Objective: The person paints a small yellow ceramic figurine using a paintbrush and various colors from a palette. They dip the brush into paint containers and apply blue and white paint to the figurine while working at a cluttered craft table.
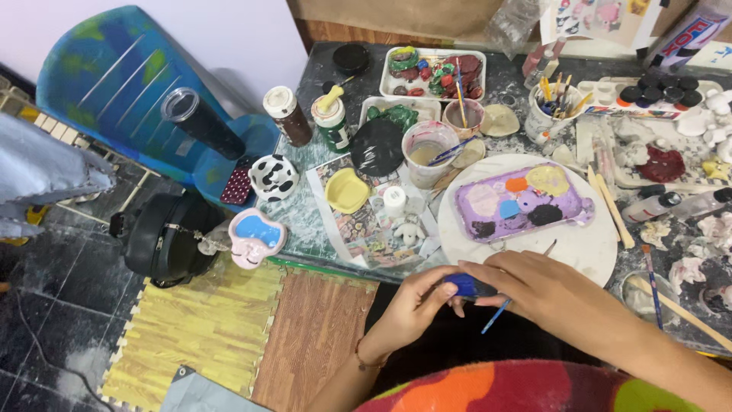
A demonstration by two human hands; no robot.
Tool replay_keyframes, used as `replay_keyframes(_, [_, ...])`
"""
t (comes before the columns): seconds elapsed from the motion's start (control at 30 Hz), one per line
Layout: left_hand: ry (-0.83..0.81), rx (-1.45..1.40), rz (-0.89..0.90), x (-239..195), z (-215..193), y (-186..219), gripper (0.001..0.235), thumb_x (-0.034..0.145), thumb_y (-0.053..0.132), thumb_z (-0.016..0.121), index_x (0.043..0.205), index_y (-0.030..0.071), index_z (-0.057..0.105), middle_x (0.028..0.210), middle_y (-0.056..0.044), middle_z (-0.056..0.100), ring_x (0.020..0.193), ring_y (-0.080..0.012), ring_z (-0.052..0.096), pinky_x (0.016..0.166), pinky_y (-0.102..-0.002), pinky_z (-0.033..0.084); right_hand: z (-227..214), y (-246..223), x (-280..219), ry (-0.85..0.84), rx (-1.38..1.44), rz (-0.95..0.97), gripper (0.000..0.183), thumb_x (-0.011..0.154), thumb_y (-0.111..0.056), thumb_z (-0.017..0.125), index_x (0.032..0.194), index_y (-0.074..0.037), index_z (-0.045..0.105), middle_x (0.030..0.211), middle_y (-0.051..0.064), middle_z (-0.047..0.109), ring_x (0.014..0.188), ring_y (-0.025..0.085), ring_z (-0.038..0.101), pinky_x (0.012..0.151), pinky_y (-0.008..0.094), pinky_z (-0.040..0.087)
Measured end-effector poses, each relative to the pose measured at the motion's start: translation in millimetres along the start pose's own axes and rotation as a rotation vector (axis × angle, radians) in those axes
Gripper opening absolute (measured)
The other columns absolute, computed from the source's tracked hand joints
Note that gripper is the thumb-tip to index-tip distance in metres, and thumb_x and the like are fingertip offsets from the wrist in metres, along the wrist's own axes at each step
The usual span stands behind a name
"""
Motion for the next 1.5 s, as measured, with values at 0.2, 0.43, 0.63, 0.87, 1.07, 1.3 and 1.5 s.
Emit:
replay_keyframes(0.2, [0.08, 0.291, 0.23, -4, 8, 18, 0.03, 0.106, 0.012, 0.064, 0.131, -0.004, 0.063, 0.113, -0.012, 0.069, 0.099, -0.0184, 0.068, 0.09, -0.031, 0.054, 23, 29, -9, -0.467, -0.054, 0.621, 0.037, 0.094, -0.043, 0.067, 0.121, -0.018, 0.065, 0.092, 0.011, 0.076, 0.095, 0.031, 0.073, 0.084, 0.042, 0.057])
replay_keyframes(0.43, [0.106, -0.256, 0.008, -6, -3, -16, 0.032, 0.108, 0.014, 0.058, 0.136, -0.001, 0.06, 0.112, -0.007, 0.068, 0.098, -0.0121, 0.067, 0.092, -0.028, 0.058, -6, 6, 15, -0.042, 0.153, 0.165, 0.057, 0.085, -0.046, 0.07, 0.125, -0.005, 0.064, 0.106, 0.019, 0.073, 0.094, 0.039, 0.071, 0.077, 0.042, 0.056])
replay_keyframes(0.63, [0.172, -0.05, 0.145, -18, -14, -9, 0.035, 0.105, 0.012, 0.063, 0.135, -0.006, 0.059, 0.122, -0.009, 0.066, 0.107, -0.0152, 0.067, 0.094, -0.03, 0.057, 22, 16, 34, -0.328, -0.003, 0.42, 0.032, 0.091, -0.038, 0.067, 0.108, -0.012, 0.065, 0.1, 0.012, 0.073, 0.096, 0.033, 0.071, 0.083, 0.043, 0.056])
replay_keyframes(0.87, [0.182, -0.17, 0.049, -19, -35, -19, 0.036, 0.104, 0.015, 0.066, 0.136, -0.002, 0.063, 0.121, -0.01, 0.07, 0.111, -0.0135, 0.064, 0.101, -0.029, 0.052, 18, 1, 50, -0.24, 0.225, 0.174, 0.052, 0.081, -0.028, 0.072, 0.129, -0.011, 0.061, 0.106, 0.015, 0.072, 0.091, 0.035, 0.072, 0.073, 0.044, 0.055])
replay_keyframes(1.07, [0.35, 0.371, 0.242, -24, -42, 12, 0.033, 0.098, 0.013, 0.072, 0.129, 0.004, 0.067, 0.122, -0.014, 0.072, 0.112, -0.0274, 0.07, 0.099, -0.037, 0.055, 44, 7, 58, -0.205, 0.047, 0.256, 0.047, 0.083, -0.036, 0.074, 0.119, -0.008, 0.059, 0.094, 0.016, 0.072, 0.088, 0.037, 0.07, 0.073, 0.046, 0.054])
replay_keyframes(1.3, [0.303, 0.615, 0.325, -21, -59, 21, 0.037, 0.095, 0.018, 0.076, 0.129, 0.006, 0.065, 0.122, -0.014, 0.073, 0.113, -0.0296, 0.071, 0.099, -0.04, 0.057, 37, -7, 70, 0.013, 0.039, 0.129, 0.044, 0.081, -0.035, 0.074, 0.112, -0.005, 0.062, 0.098, 0.015, 0.072, 0.087, 0.037, 0.07, 0.075, 0.046, 0.054])
replay_keyframes(1.5, [0.415, 0.637, 0.249, 3, -90, -4, 0.041, 0.091, 0.013, 0.079, 0.125, 0.005, 0.057, 0.115, -0.016, 0.073, 0.102, -0.0275, 0.074, 0.091, -0.038, 0.06, 18, -15, 83, 0.204, -0.118, 0.126, 0.042, 0.079, -0.032, 0.076, 0.11, -0.007, 0.064, 0.109, 0.014, 0.067, 0.097, 0.035, 0.066, 0.08, 0.046, 0.051])
Point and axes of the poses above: each hand's wrist, its own x-axis towards the middle knuckle, its own z-axis out of the palm, y = z × x, the point moved 4 cm from there along x, towards the middle knuckle
